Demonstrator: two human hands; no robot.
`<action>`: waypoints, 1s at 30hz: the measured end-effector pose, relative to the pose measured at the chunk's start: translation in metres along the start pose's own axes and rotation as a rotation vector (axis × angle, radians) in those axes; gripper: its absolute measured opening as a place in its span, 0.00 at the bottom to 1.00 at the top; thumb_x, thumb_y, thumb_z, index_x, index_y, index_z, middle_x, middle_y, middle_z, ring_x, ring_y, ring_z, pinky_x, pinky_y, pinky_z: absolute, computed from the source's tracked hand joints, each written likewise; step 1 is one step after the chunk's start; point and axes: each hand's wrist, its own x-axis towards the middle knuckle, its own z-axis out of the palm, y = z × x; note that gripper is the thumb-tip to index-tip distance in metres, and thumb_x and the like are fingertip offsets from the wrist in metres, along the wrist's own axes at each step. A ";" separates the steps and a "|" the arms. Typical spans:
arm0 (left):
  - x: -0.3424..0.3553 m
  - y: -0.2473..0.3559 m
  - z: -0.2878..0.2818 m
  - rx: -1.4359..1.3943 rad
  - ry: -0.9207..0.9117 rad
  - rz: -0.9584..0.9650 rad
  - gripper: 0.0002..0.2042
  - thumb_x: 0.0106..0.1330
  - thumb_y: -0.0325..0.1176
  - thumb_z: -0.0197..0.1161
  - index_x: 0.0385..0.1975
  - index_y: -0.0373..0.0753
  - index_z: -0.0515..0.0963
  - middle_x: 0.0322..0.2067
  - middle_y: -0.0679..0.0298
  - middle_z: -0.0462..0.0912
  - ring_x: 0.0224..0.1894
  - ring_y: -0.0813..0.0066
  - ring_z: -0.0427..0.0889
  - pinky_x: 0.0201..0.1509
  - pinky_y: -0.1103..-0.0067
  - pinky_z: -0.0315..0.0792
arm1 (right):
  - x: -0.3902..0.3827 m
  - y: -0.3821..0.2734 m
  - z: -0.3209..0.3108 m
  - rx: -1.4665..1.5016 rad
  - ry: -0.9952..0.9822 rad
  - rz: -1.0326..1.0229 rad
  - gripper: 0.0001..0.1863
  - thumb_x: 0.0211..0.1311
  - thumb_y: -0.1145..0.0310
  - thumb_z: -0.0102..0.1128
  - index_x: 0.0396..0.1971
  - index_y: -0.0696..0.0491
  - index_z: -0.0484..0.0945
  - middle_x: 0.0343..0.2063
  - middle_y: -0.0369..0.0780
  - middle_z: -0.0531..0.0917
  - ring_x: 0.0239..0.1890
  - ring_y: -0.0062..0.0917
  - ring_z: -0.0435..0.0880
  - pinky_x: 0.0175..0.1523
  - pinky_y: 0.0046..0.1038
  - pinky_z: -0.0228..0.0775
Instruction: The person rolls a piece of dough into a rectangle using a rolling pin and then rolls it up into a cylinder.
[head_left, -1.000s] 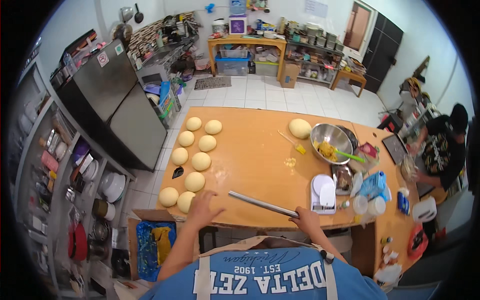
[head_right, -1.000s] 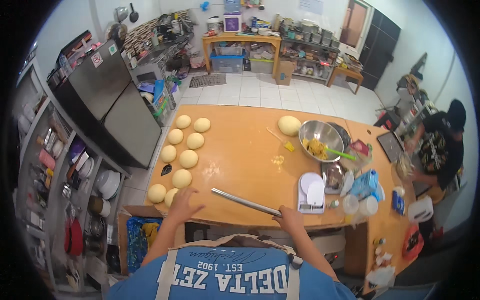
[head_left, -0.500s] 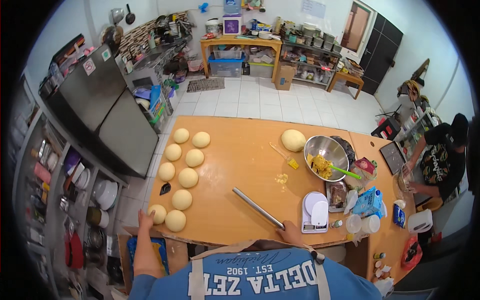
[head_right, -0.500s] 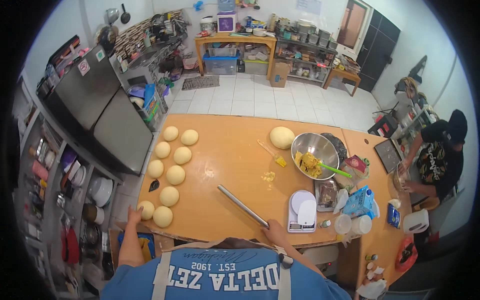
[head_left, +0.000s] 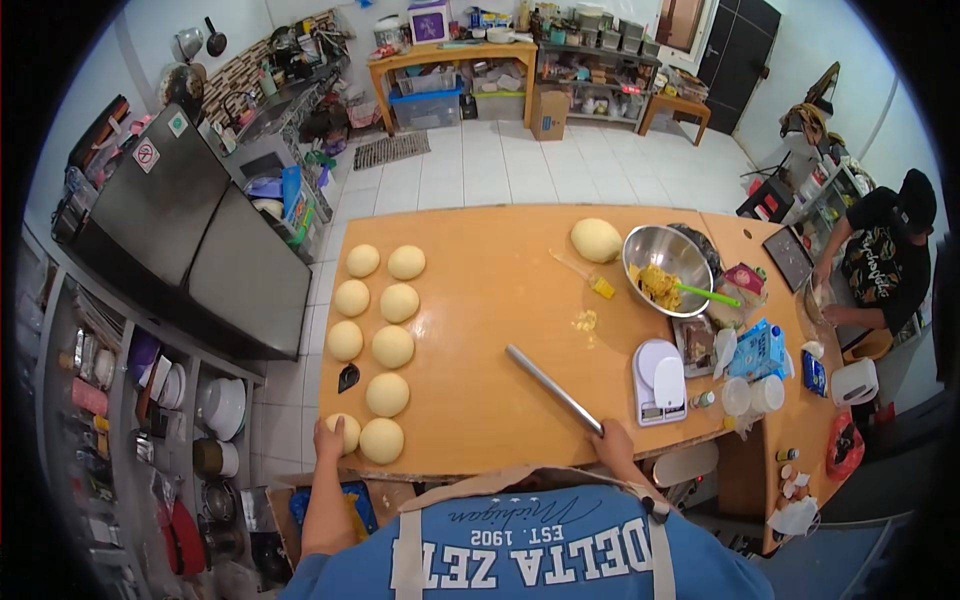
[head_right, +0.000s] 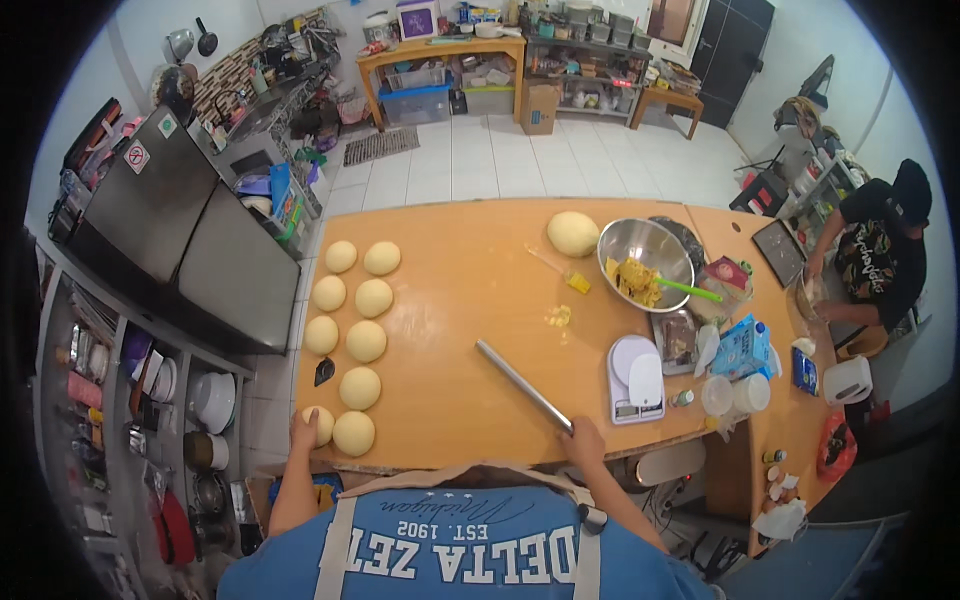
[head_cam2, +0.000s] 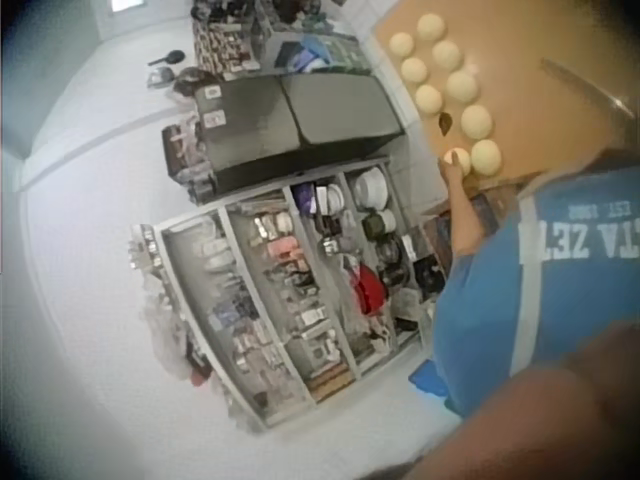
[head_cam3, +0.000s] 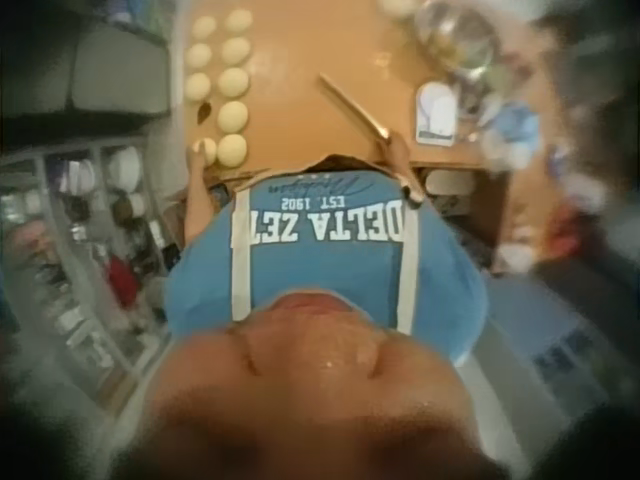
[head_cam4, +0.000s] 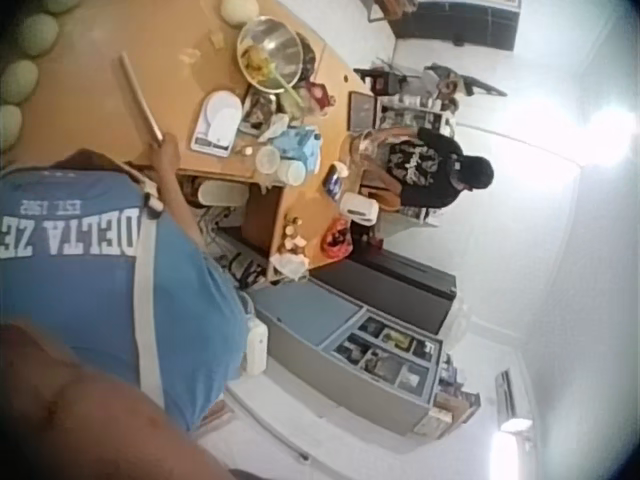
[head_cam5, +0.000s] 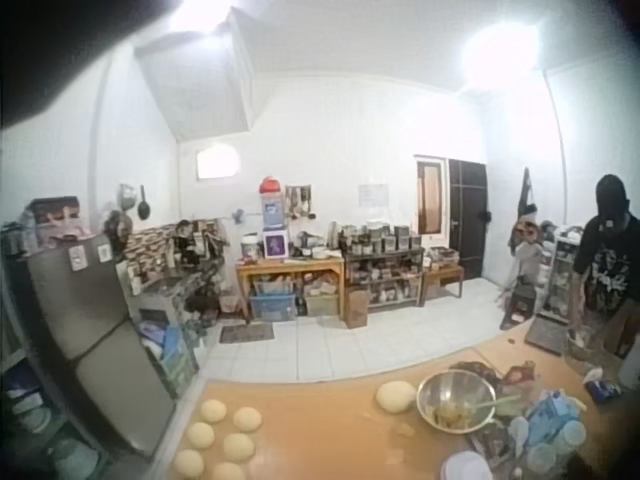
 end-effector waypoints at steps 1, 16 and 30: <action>-0.002 0.016 0.000 0.043 -0.045 0.005 0.39 0.62 0.57 0.59 0.65 0.32 0.59 0.62 0.41 0.64 0.66 0.48 0.62 0.70 0.65 0.56 | 0.001 0.011 0.007 -0.018 0.050 -0.014 0.16 0.51 0.58 0.66 0.30 0.55 0.75 0.33 0.46 0.78 0.40 0.42 0.78 0.42 0.42 0.69; -0.008 0.032 -0.059 -0.434 -0.600 -0.018 0.27 0.51 0.34 0.75 0.51 0.35 0.74 0.48 0.57 0.80 0.51 0.64 0.78 0.54 0.70 0.74 | -0.001 0.002 0.009 -0.032 0.092 0.015 0.18 0.52 0.56 0.67 0.28 0.56 0.74 0.32 0.45 0.78 0.38 0.42 0.78 0.41 0.41 0.68; -0.029 0.048 -0.111 -0.063 -0.043 0.226 0.25 0.42 0.29 0.76 0.44 0.37 0.75 0.38 0.56 0.83 0.41 0.61 0.83 0.46 0.69 0.76 | 0.006 0.016 0.009 0.037 0.074 0.000 0.21 0.52 0.51 0.66 0.30 0.56 0.75 0.32 0.45 0.79 0.36 0.41 0.79 0.39 0.40 0.69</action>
